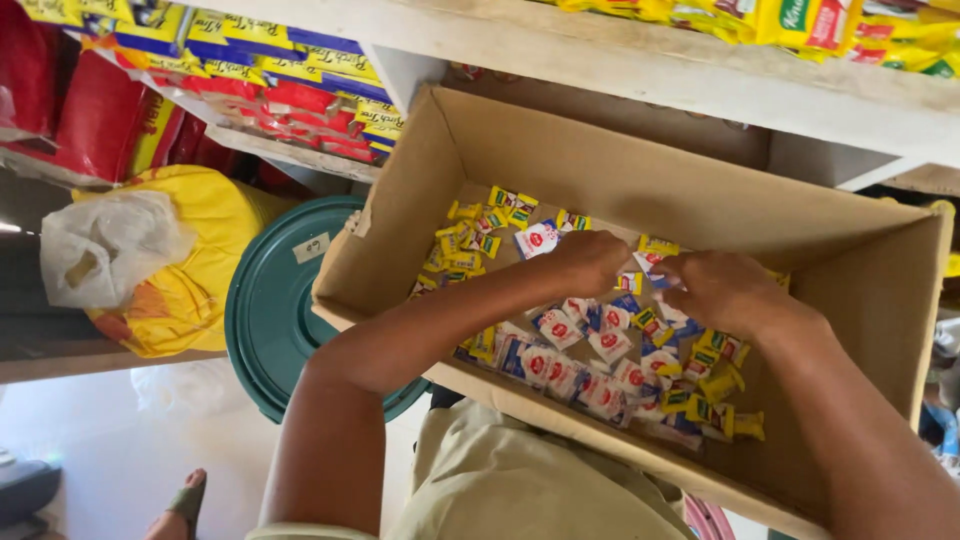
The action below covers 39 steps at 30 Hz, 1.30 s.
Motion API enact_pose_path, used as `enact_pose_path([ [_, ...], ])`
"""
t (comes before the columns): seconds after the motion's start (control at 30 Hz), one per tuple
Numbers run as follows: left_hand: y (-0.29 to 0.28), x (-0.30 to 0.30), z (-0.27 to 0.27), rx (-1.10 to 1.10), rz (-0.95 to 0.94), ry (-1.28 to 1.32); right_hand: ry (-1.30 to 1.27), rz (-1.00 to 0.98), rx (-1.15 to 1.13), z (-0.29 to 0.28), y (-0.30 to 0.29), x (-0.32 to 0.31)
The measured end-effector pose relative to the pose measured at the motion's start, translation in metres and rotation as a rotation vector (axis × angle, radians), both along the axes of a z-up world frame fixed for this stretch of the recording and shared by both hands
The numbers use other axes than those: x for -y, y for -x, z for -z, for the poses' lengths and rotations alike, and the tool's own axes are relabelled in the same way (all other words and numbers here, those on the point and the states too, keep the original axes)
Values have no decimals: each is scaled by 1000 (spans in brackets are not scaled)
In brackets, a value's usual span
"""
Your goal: Organizing and stocking small seasoning packets from a cardboard box onto store shelves.
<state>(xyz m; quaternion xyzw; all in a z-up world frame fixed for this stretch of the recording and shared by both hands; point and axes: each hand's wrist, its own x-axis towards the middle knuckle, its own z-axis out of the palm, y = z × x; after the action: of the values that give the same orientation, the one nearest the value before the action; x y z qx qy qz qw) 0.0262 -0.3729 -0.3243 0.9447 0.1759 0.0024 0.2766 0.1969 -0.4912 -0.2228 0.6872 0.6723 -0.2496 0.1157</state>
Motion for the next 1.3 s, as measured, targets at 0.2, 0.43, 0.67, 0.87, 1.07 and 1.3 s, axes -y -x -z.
enact_pose_path([
  [0.2,-3,-7,100,-221,43,-47,40,8,14,-8,-4,-3],
  [0.43,16,12,135,-154,46,-50,35,-10,2,8,-9,-7],
  [0.67,25,8,136,-101,100,-18,80,7,-14,5,-4,-12],
  [0.87,11,-18,93,-127,103,386,149,-24,39,16,-2,-13],
  [1.07,4,-28,37,103,57,619,125,64,-97,19,-5,-20],
  [1.3,-1,-28,-17,368,44,743,8,266,-588,70,-20,-21],
])
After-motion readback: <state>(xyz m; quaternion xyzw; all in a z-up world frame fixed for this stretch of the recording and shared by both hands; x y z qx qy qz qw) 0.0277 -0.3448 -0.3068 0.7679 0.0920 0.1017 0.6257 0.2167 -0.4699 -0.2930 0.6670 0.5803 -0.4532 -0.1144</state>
